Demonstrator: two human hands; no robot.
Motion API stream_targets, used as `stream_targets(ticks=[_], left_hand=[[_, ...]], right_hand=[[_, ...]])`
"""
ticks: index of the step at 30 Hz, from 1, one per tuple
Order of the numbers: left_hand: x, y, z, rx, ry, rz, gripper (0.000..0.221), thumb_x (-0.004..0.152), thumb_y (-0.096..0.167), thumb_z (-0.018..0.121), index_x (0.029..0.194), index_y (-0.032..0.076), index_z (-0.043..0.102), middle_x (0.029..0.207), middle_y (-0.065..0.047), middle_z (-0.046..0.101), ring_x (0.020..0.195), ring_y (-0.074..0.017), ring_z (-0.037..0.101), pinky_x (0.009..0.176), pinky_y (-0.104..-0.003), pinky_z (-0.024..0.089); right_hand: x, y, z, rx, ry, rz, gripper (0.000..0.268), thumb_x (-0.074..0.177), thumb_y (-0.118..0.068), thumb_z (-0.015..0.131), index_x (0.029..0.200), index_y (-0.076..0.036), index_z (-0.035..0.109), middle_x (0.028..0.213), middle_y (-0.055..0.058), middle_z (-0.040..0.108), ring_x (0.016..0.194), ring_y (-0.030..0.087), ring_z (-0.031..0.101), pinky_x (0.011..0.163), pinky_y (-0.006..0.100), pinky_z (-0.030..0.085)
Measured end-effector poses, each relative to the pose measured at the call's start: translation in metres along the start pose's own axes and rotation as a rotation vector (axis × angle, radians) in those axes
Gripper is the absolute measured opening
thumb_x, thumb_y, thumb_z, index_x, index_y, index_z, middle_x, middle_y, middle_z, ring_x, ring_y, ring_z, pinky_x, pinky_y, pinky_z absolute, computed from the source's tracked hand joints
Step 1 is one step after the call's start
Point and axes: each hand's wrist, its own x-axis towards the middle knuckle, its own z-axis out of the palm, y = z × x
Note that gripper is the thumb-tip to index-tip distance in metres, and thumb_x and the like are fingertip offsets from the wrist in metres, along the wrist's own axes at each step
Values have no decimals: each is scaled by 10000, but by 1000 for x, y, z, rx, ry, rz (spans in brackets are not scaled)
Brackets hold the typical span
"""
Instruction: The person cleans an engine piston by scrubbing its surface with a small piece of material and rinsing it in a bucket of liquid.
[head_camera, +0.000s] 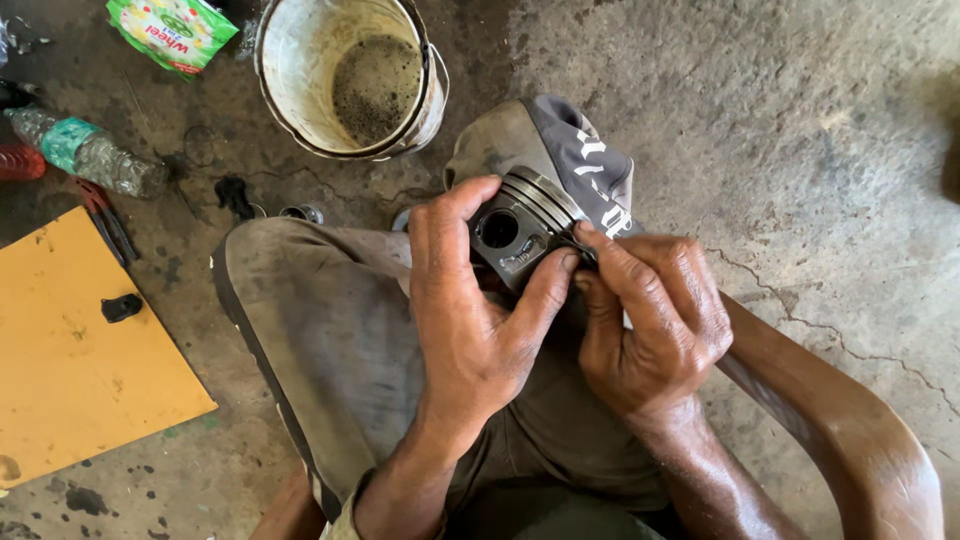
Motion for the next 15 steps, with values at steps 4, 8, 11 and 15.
stream_targets(ticks=[4, 8, 11, 15], left_hand=[[-3, -1, -1, -7, -25, 10, 573, 973, 250, 813, 1404, 33, 503, 1184, -113, 545, 1101, -222, 587, 960, -358, 515], [-5, -3, -4, 35, -80, 84, 589, 1024, 304, 765, 1468, 66, 461, 1195, -103, 505, 1093, -221, 558, 934, -339, 511], [-5, -1, 4, 94, -82, 46, 626, 963, 354, 747, 1495, 137, 498, 1172, -106, 478, 1013, -211, 561, 824, -333, 537], [-8, 4, 1, 116, -121, 43, 610, 984, 346, 774, 1520, 189, 529, 1121, -96, 472, 950, -200, 560, 830, -358, 537]], right_hand=[[2, 6, -1, -38, 5, -31, 230, 968, -42, 807, 1187, -54, 739, 967, 88, 704, 852, 231, 674, 688, 334, 524], [-6, 7, -1, -169, 22, -21, 215, 1066, -52, 769, 1278, -50, 740, 965, 81, 693, 819, 204, 669, 698, 331, 519], [-4, 9, 1, -260, 33, -20, 246, 1047, -57, 742, 1287, -6, 745, 963, 104, 686, 806, 226, 654, 683, 365, 497], [-1, 5, -5, -210, 18, -49, 205, 1083, -60, 717, 1284, -28, 729, 996, 98, 671, 819, 213, 662, 698, 336, 523]])
